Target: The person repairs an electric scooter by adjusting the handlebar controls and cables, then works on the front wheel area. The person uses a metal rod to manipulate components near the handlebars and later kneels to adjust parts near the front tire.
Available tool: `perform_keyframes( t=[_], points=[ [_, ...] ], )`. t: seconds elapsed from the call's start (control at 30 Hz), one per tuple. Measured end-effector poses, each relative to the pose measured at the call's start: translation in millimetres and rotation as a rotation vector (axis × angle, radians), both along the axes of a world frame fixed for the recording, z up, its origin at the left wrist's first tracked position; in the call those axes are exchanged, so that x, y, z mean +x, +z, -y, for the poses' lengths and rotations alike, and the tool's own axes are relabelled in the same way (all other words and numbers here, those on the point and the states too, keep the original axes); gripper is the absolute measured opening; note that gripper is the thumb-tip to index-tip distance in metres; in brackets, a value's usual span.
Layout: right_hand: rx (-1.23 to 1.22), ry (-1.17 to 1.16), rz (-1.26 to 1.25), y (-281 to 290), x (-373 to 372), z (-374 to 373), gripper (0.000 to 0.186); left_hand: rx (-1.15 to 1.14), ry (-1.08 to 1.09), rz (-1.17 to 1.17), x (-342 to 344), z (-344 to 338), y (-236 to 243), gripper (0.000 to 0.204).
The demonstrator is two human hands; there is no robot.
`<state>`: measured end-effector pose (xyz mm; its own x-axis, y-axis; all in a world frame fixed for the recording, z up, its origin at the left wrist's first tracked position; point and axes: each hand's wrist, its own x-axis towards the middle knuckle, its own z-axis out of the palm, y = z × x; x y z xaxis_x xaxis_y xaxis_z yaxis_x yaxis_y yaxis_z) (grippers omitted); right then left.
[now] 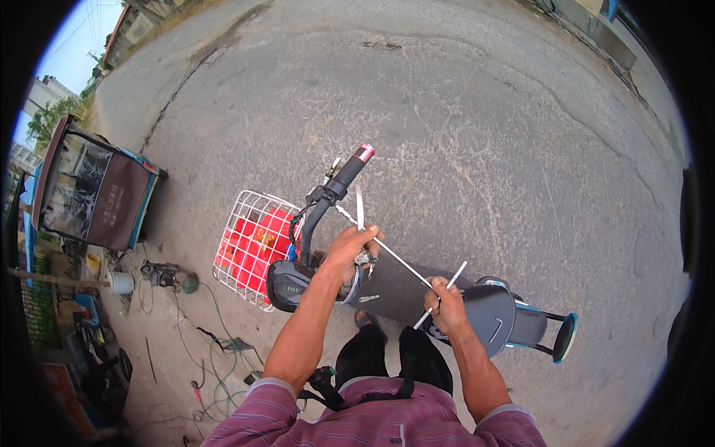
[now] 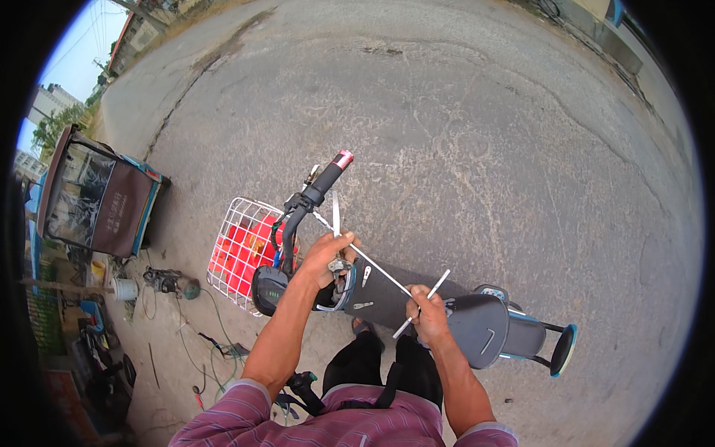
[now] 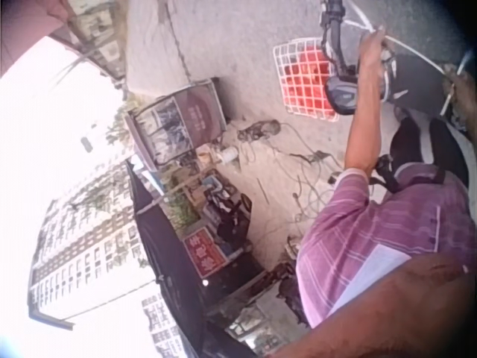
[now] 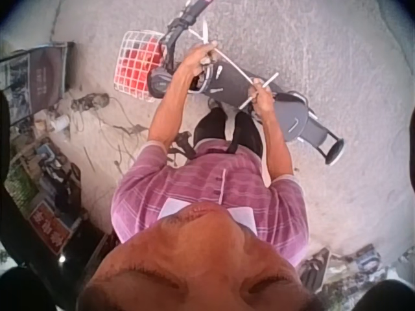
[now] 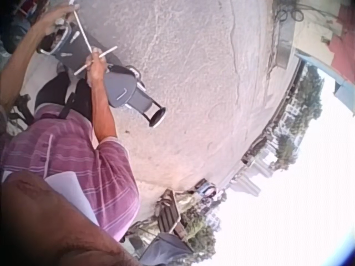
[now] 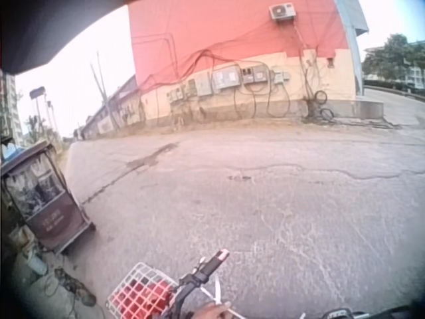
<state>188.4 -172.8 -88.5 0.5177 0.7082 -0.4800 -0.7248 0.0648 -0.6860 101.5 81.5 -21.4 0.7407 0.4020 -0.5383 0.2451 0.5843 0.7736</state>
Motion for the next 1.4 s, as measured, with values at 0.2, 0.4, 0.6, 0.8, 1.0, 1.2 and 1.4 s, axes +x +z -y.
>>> perform_keyframes(
  t=[0.2, 0.4, 0.6, 0.8, 1.0, 1.2, 1.4],
  points=[
    [0.061, 0.039, -0.116, 7.1, 10.3, -9.0, 0.023, 0.009, 0.030, 0.015, 0.9, -3.3, -2.3, 0.027],
    [0.349, 0.219, -0.634, 9.6, 25.4, -17.3, 0.032, 0.058, 0.044, -0.039, 1.7, -3.4, -1.0, 0.026],
    [0.011, 0.364, 0.980, 1.8, 42.5, -19.4, 0.023, 0.097, 0.016, -0.054, 2.0, -0.4, -3.6, 0.027],
    [-0.148, 0.396, 1.723, 31.9, 77.6, -24.8, 0.026, 0.101, 0.028, -0.020, 6.3, 3.7, -8.7, 0.027],
    [-0.526, 0.184, 1.413, 32.4, 61.5, -9.2, 0.036, 0.088, 0.039, -0.015, 7.6, 6.4, -6.6, 0.028],
    [-0.672, 0.019, 1.198, -0.2, 32.5, 11.4, 0.039, 0.078, 0.022, -0.010, 7.6, 9.9, -2.0, 0.029],
    [-0.476, -0.129, 0.476, -32.8, 40.9, 27.2, 0.020, 0.224, -0.106, 0.016, 3.5, 16.8, 12.7, 0.037]
  ],
)
